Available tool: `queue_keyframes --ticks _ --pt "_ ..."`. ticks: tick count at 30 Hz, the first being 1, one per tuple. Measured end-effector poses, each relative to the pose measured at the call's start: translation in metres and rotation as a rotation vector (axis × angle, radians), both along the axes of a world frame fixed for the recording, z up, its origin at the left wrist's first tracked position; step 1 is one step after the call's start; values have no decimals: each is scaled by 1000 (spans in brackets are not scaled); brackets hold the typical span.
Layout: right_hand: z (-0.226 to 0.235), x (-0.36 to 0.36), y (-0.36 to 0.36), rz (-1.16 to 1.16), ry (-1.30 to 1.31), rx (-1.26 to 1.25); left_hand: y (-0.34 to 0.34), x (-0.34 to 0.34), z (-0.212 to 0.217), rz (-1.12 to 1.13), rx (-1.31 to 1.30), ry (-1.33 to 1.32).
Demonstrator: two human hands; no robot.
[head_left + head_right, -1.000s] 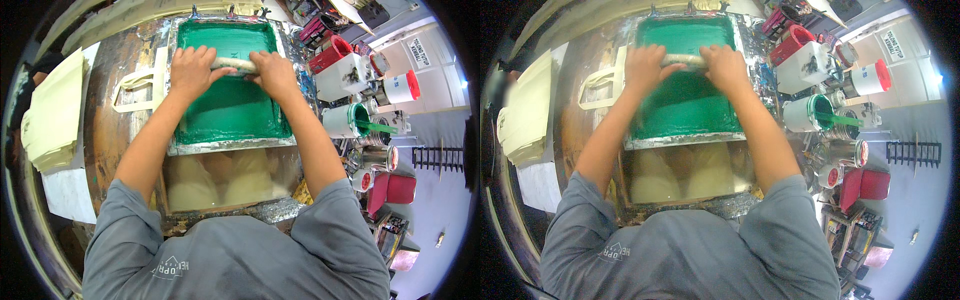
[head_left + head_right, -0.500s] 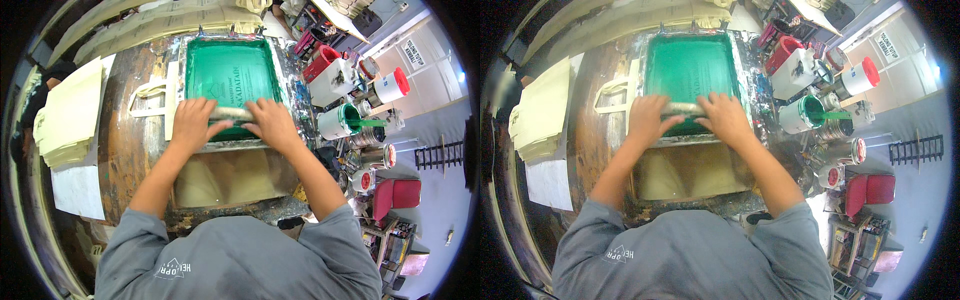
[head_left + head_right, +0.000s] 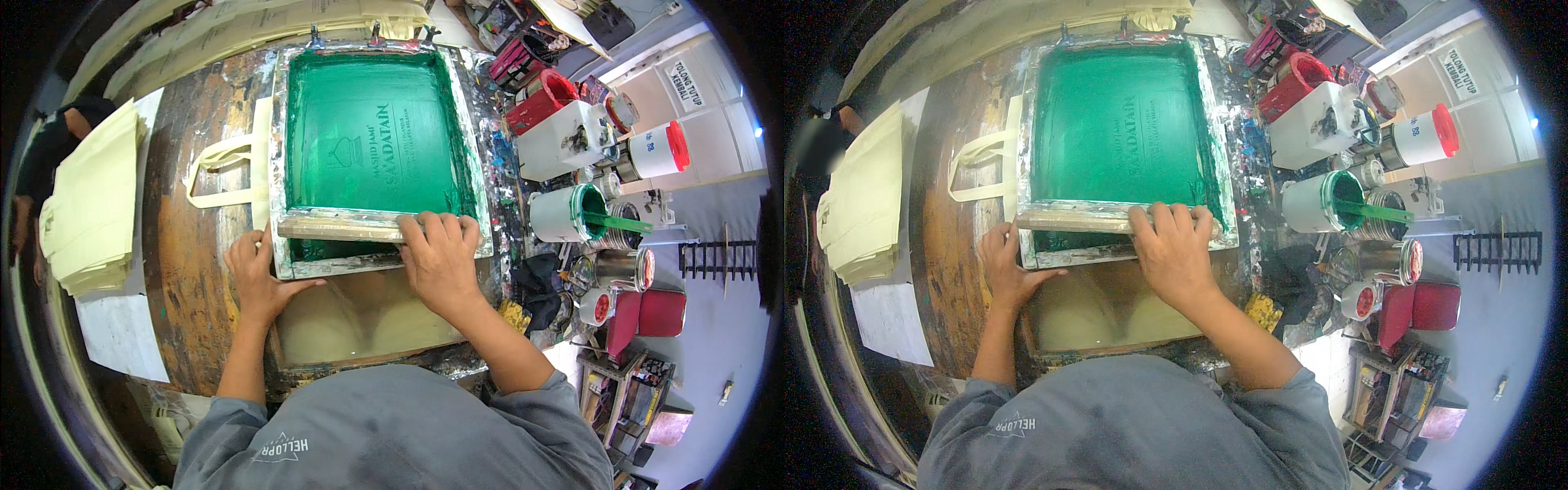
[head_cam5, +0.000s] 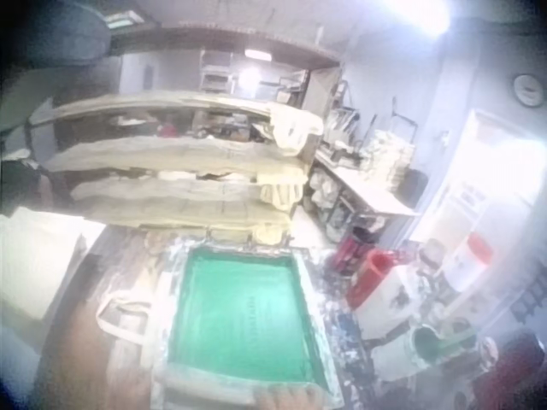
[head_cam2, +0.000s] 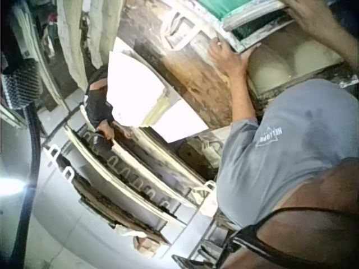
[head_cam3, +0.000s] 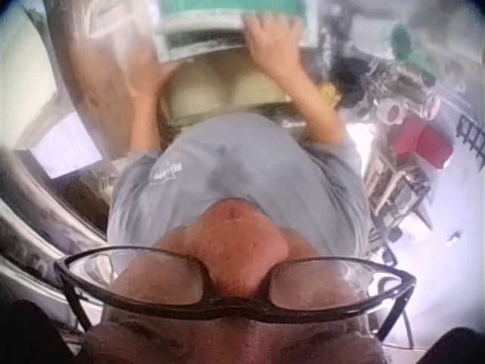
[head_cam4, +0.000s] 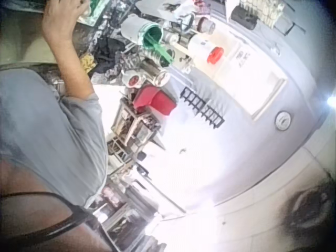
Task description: The person is screen printing designs onto yellow tote bags by applying green ink through a screen with a squeegee and then placing the finished bags onto a drying rack.
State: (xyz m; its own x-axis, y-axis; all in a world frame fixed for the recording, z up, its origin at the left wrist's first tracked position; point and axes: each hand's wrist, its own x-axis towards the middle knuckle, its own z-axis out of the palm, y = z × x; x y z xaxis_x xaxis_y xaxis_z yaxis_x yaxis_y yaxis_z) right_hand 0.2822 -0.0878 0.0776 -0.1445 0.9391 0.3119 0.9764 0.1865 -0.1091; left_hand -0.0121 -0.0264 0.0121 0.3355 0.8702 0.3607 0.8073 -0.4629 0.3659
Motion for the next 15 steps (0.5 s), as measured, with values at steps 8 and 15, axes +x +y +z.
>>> queue_keyframes --ticks 8,15 --pt "112 13 53 0 -110 322 16 43 88 26 -170 -1043" --pt "198 24 130 -5 -24 487 44 30 -6 459 72 -12"
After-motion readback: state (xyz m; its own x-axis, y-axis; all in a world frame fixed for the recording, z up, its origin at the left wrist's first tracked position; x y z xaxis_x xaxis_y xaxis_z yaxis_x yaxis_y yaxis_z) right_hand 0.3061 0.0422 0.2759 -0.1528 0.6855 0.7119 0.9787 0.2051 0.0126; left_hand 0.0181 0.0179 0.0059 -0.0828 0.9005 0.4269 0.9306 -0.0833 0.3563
